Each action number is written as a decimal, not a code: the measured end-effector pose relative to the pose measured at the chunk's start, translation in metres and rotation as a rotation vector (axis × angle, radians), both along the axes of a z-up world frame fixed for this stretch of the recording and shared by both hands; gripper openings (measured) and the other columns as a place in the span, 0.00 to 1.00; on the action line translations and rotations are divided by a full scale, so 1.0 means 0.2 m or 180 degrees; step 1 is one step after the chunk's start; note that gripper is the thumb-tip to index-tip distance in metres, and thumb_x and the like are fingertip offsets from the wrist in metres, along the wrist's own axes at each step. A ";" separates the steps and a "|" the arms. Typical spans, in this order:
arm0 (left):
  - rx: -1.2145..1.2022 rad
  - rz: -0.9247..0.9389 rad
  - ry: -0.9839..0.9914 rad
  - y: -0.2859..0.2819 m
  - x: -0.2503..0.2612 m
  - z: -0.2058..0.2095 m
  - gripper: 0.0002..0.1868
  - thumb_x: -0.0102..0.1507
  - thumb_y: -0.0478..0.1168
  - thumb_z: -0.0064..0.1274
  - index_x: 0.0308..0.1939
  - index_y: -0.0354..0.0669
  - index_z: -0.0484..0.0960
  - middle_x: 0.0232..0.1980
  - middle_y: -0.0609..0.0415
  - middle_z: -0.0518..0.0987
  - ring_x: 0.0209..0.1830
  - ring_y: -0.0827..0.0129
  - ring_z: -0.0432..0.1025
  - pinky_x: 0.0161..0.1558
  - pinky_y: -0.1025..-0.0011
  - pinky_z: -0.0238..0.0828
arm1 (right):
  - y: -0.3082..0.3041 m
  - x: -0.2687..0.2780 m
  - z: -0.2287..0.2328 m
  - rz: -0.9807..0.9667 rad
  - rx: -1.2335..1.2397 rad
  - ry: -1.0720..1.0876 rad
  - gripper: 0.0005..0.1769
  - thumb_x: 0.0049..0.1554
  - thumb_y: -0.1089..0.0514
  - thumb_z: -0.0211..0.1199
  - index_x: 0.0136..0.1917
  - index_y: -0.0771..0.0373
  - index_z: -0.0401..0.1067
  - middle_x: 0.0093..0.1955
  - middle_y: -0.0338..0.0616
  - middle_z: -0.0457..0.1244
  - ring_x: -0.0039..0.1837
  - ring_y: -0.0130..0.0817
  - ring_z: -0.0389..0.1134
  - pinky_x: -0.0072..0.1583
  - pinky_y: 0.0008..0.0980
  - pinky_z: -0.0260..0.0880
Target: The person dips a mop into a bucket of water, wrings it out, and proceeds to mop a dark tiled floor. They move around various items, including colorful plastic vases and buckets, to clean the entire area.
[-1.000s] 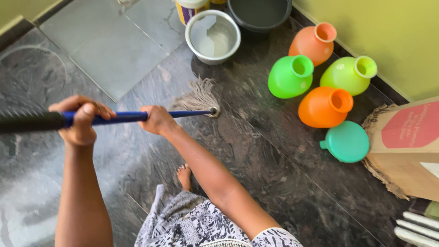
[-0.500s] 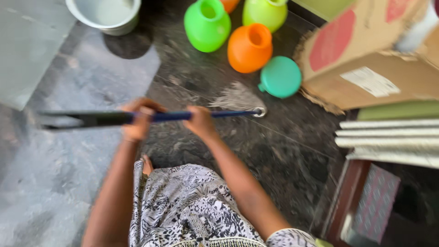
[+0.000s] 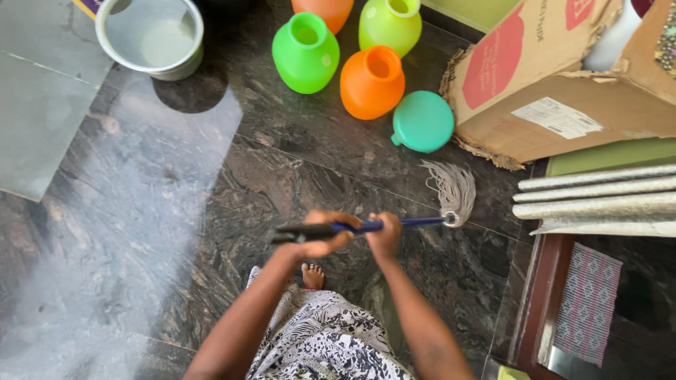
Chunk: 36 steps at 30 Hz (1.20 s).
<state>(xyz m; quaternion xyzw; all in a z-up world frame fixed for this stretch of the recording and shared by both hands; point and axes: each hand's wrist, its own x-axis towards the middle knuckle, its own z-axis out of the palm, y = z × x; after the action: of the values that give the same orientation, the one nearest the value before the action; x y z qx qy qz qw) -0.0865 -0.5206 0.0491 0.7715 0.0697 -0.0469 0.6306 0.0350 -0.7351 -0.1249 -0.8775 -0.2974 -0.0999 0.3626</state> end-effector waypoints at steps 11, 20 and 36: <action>0.1464 0.1033 -0.1057 0.64 -0.57 0.54 0.14 0.54 0.42 0.60 0.40 0.40 0.86 0.42 0.45 0.86 0.38 0.56 0.82 0.44 0.64 0.80 | 1.21 -0.27 0.24 0.1312 0.0947 0.0148 0.16 0.53 0.59 0.70 0.33 0.61 0.64 0.34 0.50 0.62 0.42 0.54 0.65 0.48 0.49 0.64; 0.2061 0.2765 -0.0456 0.87 -1.04 0.61 0.13 0.58 0.48 0.59 0.33 0.42 0.88 0.25 0.48 0.81 0.23 0.64 0.76 0.30 0.68 0.74 | 1.87 -0.73 0.41 0.2977 0.0364 0.1007 0.15 0.53 0.55 0.67 0.31 0.61 0.65 0.33 0.45 0.64 0.38 0.45 0.68 0.41 0.44 0.67; -0.0102 0.3824 -0.0852 0.78 -1.33 -0.30 0.10 0.65 0.40 0.52 0.41 0.38 0.86 0.47 0.44 0.86 0.49 0.61 0.82 0.55 0.64 0.79 | 1.80 -0.72 -0.06 0.3667 -0.0783 0.0694 0.05 0.46 0.59 0.67 0.34 0.57 0.71 0.37 0.49 0.68 0.44 0.55 0.71 0.50 0.52 0.68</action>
<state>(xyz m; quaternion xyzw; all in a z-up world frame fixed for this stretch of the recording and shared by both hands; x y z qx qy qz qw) -0.3526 -0.3645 -0.0113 0.5871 0.4118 0.4127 0.5616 -0.1098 -0.3756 -0.1374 -0.6158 -0.6958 0.2385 0.2826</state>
